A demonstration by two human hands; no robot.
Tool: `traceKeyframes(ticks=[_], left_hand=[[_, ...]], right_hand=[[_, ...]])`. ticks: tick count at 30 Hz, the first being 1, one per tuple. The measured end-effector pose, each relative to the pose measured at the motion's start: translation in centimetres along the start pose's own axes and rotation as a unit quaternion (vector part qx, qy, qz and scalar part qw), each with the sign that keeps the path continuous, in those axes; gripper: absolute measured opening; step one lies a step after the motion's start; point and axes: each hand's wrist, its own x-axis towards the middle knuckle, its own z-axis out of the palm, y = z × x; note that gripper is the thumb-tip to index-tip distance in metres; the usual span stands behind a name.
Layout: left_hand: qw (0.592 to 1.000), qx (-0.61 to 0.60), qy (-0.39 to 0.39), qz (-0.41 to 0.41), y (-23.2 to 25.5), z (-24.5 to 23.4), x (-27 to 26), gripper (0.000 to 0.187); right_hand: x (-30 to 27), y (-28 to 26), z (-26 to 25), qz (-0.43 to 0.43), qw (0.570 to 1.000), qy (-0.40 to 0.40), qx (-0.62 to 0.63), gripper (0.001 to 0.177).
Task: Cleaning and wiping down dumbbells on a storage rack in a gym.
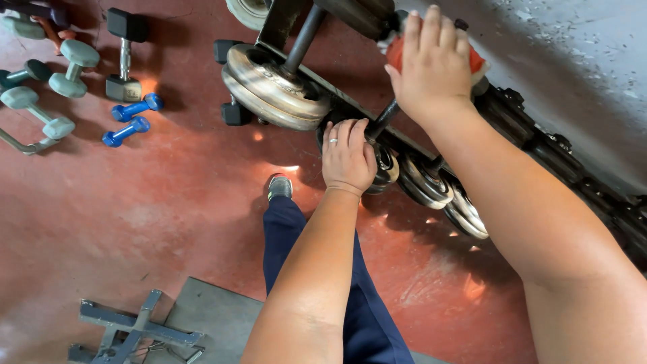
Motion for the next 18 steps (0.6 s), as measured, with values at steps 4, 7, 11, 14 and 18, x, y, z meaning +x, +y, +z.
traceKeyframes(ticks=[4, 7, 11, 14, 18], left_hand=[[1.0, 0.004, -0.002, 0.003, -0.2, 0.5, -0.2, 0.044], [1.0, -0.004, 0.001, 0.002, -0.4, 1.0, -0.3, 0.043], [1.0, 0.009, 0.006, 0.004, -0.7, 0.9, -0.6, 0.043], [1.0, -0.004, 0.027, 0.006, -0.5, 1.1, -0.5, 0.043], [0.999, -0.028, 0.038, 0.001, -0.1, 0.4, -0.1, 0.042]], right_hand=[[3.4, -1.4, 2.7, -0.002, 0.998, -0.009, -0.055, 0.08], [4.4, -2.1, 4.4, 0.037, 0.993, 0.06, -0.1, 0.045], [-1.1, -0.3, 0.6, -0.018, 0.993, 0.101, 0.06, 0.074], [-6.9, 3.2, 3.0, -0.035, 0.979, 0.159, 0.12, 0.071], [-10.7, 4.3, 4.6, 0.011, 0.976, 0.111, 0.188, 0.081]])
